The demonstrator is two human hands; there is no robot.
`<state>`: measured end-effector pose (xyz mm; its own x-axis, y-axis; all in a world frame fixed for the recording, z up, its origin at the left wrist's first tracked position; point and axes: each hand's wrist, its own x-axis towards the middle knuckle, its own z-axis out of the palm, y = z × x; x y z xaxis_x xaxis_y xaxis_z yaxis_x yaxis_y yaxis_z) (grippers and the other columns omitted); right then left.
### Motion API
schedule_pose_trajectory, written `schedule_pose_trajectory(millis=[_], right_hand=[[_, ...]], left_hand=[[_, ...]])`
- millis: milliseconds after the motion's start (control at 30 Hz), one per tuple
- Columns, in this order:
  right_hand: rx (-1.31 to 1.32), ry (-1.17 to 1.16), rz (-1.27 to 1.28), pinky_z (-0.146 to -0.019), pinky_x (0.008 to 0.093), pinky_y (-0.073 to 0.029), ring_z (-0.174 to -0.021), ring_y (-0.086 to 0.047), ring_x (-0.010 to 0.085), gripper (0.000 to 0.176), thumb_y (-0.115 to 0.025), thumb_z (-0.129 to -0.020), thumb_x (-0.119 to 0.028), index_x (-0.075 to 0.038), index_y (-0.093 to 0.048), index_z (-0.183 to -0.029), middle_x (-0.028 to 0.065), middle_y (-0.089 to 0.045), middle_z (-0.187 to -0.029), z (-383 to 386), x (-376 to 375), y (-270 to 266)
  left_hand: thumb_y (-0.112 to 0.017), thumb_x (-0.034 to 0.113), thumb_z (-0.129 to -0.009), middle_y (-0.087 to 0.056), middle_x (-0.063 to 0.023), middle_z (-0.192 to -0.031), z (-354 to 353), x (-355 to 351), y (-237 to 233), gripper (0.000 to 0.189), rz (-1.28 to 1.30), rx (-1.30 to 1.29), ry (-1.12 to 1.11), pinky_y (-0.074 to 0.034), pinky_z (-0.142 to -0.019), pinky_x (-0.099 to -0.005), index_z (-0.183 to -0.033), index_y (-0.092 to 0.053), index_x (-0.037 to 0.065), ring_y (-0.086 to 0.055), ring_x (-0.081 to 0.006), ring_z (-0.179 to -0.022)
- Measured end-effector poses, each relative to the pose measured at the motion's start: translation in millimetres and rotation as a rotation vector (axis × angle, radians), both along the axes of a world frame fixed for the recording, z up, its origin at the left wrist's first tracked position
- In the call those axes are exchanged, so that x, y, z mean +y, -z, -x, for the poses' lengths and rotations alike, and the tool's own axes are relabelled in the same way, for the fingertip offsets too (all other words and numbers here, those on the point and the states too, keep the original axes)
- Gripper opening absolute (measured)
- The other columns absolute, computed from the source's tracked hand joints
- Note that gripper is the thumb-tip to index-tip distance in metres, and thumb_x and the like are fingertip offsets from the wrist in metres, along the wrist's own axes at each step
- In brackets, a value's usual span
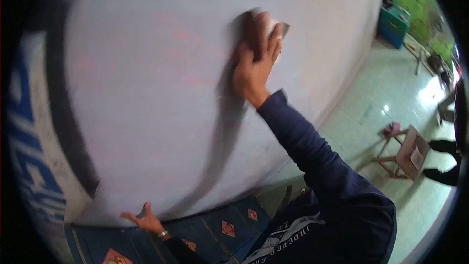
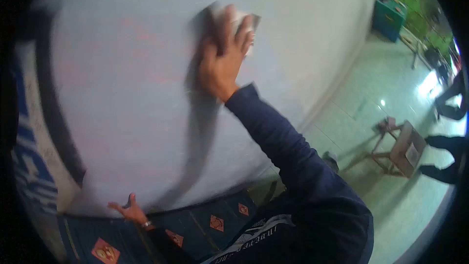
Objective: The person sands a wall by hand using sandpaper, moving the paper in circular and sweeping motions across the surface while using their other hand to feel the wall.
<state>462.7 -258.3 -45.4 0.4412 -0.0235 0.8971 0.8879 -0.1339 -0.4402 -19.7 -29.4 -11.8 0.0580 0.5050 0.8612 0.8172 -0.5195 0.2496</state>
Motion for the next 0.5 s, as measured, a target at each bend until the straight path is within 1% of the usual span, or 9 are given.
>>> schedule_pose_trajectory(millis=[33,67,100,167,233,267,333,367,500], right_hand=[[0.061,0.106,-0.13,-0.116,0.0652,-0.008,-0.148,-0.018,0.0456,0.067,-0.047,-0.089,-0.032,-0.026,-0.035,-0.154,0.0355,-0.023,-0.155,13,12,-26],[-0.12,-0.12,0.116,-0.117,0.0629,-0.007,-0.15,-0.015,0.0398,0.063,-0.045,-0.094,-0.039,-0.027,-0.033,-0.155,0.0299,-0.02,-0.158,66,18,-34],[0.018,-0.801,0.236,-0.119,0.0635,-0.004,-0.152,-0.015,0.0334,0.071,-0.05,-0.089,-0.043,-0.027,-0.033,-0.155,0.0106,-0.024,-0.163,54,107,47],[-0.509,-0.338,0.279,-0.12,0.056,-0.01,-0.147,-0.026,0.0331,0.063,-0.04,-0.097,-0.05,-0.026,-0.033,-0.155,0.018,-0.029,-0.158,50,42,-20],[-0.297,0.262,0.407,-0.12,0.0557,-0.017,-0.145,-0.031,0.0312,0.056,-0.04,-0.098,-0.039,-0.027,-0.039,-0.152,0.0112,-0.029,-0.16,-17,14,-72],[-0.314,0.26,0.417,-0.12,0.0557,-0.017,-0.145,-0.031,0.0312,0.056,-0.04,-0.098,-0.039,-0.027,-0.039,-0.152,0.0112,-0.029,-0.16,0,22,-87],[-0.131,0.22,-0.149,-0.117,0.0624,-0.016,-0.146,-0.026,0.0381,0.064,-0.054,-0.085,-0.021,-0.027,-0.045,-0.149,0.013,-0.031,-0.159,34,47,-118],[-0.313,0.106,0.348,-0.119,0.0609,-0.013,-0.148,-0.023,0.0381,0.066,-0.057,-0.084,-0.026,-0.023,-0.045,-0.149,0.0146,-0.032,-0.159,94,51,-106],[-0.531,-0.016,0.353,-0.119,0.0496,-0.022,-0.14,-0.037,0.0386,0.062,-0.055,-0.085,-0.029,-0.009,-0.05,-0.143,0.023,-0.05,-0.142,70,32,-117]], left_hand=[[-0.091,0.018,-0.066,-0.018,-0.021,-0.162,-2,4,-2,0.108,-0.021,0.016,0.072,-0.022,-0.121,-0.046,-0.153,-0.028,-0.001,-0.021,-0.0335,-0.15],[-0.092,0.019,-0.064,-0.017,-0.0211,-0.163,0,2,-6,0.11,-0.003,0.014,0.062,-0.023,-0.12,-0.0473,-0.153,-0.029,0.001,-0.02,-0.0355,-0.15],[-0.092,0.019,-0.064,-0.017,-0.0211,-0.163,8,-5,-5,0.11,-0.009,-0.026,0.043,-0.023,-0.12,-0.0473,-0.153,-0.029,0.001,-0.02,-0.0355,-0.15],[-0.094,0.02,-0.058,-0.015,-0.0208,-0.163,15,3,-17,0.118,-0.053,0.028,0.134,-0.025,-0.119,-0.0498,-0.155,-0.028,0.007,-0.018,-0.0374,-0.15],[-0.095,0.021,-0.055,-0.014,-0.0205,-0.163,23,13,-12,0.121,-0.046,0.0,0.173,-0.026,-0.119,-0.0514,-0.156,-0.027,0.009,-0.018,-0.0382,-0.15],[-0.096,0.023,-0.053,-0.013,-0.0202,-0.164,33,14,-9,0.125,-0.033,0.013,0.201,-0.027,-0.118,-0.053,-0.156,-0.026,0.011,-0.019,-0.039,-0.15],[-0.096,0.025,-0.052,-0.013,-0.0199,-0.164,36,14,-3,0.127,-0.024,0.001,0.183,-0.028,-0.117,-0.0536,-0.157,-0.025,0.011,-0.019,-0.0392,-0.149],[-0.096,0.027,-0.051,-0.012,-0.0196,-0.164,31,18,-5,0.129,-0.045,-0.006,0.162,-0.029,-0.117,-0.0542,-0.157,-0.023,0.011,-0.02,-0.0394,-0.149],[-0.097,0.029,-0.05,-0.013,-0.0198,-0.164,24,19,-9,0.13,-0.058,-0.04,0.172,-0.031,-0.116,-0.0543,-0.157,-0.024,0.01,-0.022,-0.0403,-0.148]])
